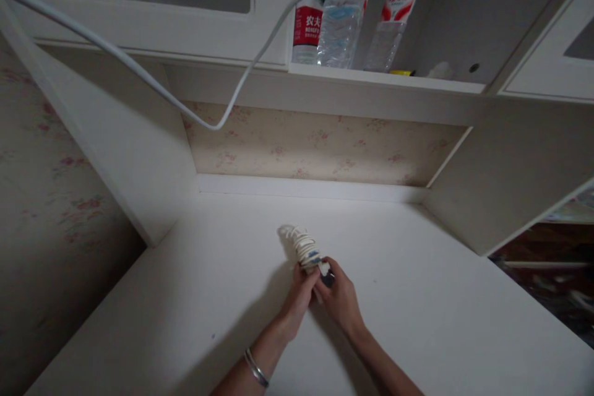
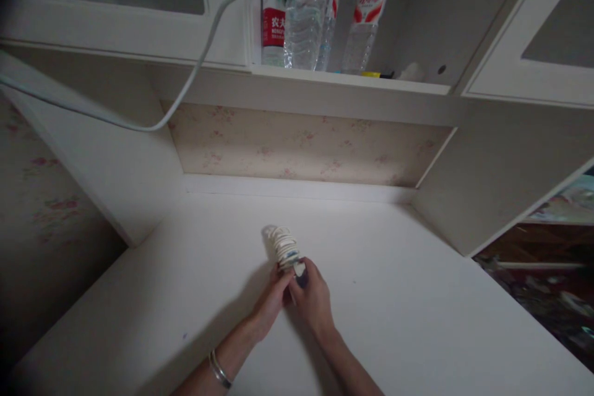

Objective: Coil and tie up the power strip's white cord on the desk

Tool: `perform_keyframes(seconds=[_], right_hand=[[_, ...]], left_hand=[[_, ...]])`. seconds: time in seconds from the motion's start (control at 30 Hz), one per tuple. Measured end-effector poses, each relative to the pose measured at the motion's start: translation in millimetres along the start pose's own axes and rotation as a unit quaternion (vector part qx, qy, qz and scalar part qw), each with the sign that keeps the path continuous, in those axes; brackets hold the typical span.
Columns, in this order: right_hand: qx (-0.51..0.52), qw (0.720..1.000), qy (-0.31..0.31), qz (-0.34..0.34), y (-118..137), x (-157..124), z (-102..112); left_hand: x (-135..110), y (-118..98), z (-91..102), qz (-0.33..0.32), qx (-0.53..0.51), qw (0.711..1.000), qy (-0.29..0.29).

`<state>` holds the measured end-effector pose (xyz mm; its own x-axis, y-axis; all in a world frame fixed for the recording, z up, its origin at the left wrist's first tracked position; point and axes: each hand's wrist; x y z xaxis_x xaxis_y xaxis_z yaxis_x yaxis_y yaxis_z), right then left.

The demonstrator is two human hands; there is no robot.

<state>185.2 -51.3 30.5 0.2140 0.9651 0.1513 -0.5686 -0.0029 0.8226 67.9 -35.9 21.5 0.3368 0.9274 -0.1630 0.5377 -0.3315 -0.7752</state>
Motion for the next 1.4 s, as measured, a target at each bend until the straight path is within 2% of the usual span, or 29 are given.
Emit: perform_keyframes(seconds=[0.13,0.3,0.4,0.47,0.5,0.57,0.67,0.73,0.8,0.87,1.0,1.13,1.2,1.3,1.4], right_hand=[[0.088,0.995,0.015,0.034,27.7,-14.4,-17.0],[0.178,0.98,0.058,0.067,48.5,-19.5,-18.9],[0.2,0.97,0.104,0.092,55.0,-26.6,-13.3],[0.22,0.959,0.148,0.104,54.5,-31.1,-8.8],[0.243,0.952,0.16,0.094,52.3,-32.0,-7.2],[0.331,0.932,0.141,0.036,45.3,-29.0,-5.9],[0.495,0.861,0.083,-0.084,34.8,-10.8,-7.6],[0.555,0.815,0.088,-0.141,34.0,8.0,-7.5],[0.573,0.793,0.113,-0.175,40.7,28.5,-3.6],[0.586,0.781,0.128,-0.174,53.6,47.7,5.6],[0.615,0.775,0.107,-0.103,83.1,73.7,36.2],[0.598,0.8,0.041,-0.033,88.0,77.0,65.5],[0.576,0.817,0.003,-0.026,74.0,73.5,73.1],[0.554,0.83,-0.018,-0.067,37.0,66.5,73.1],[0.532,0.839,-0.032,-0.109,-3.6,59.7,62.6]], left_hand=[[-21.0,-13.1,13.4,-0.046,-0.044,0.998,-0.003],[-36.9,-34.2,33.1,-0.069,-0.099,0.992,0.037],[-38.8,-48.2,44.8,-0.052,-0.123,0.99,0.048],[-39.6,-57.7,54.8,-0.017,-0.133,0.99,0.053],[-40.1,-62.3,60.5,0.004,-0.138,0.989,0.051],[-41.3,-70.8,72.2,0.047,-0.143,0.988,0.032],[-43.7,-81.1,85.4,0.086,-0.103,0.991,0.019],[-46.3,-87.2,88.6,0.107,-0.038,0.992,0.055],[-50.2,-93.8,87.9,0.126,0.038,0.986,0.097],[-54.5,-100.6,85.8,0.137,0.112,0.976,0.129],[-59.2,-108.5,89.3,0.127,0.206,0.959,0.151],[-57.2,-107.7,108.0,0.102,0.162,0.979,0.077],[-56.3,-109.0,117.6,0.105,0.14,0.984,0.018],[-56.7,-116.0,125.3,0.127,0.172,0.975,-0.055],[-57.1,-125.9,125.4,0.125,0.224,0.966,-0.034]])
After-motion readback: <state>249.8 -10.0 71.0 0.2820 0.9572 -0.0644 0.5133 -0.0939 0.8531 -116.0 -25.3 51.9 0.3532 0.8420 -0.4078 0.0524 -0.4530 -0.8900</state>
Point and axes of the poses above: each hand's wrist, its own x-axis towards the middle knuckle, its own z-axis out of the back of the hand, y = z × x, and after that the axes turned 3 degrees about -z, right-handed
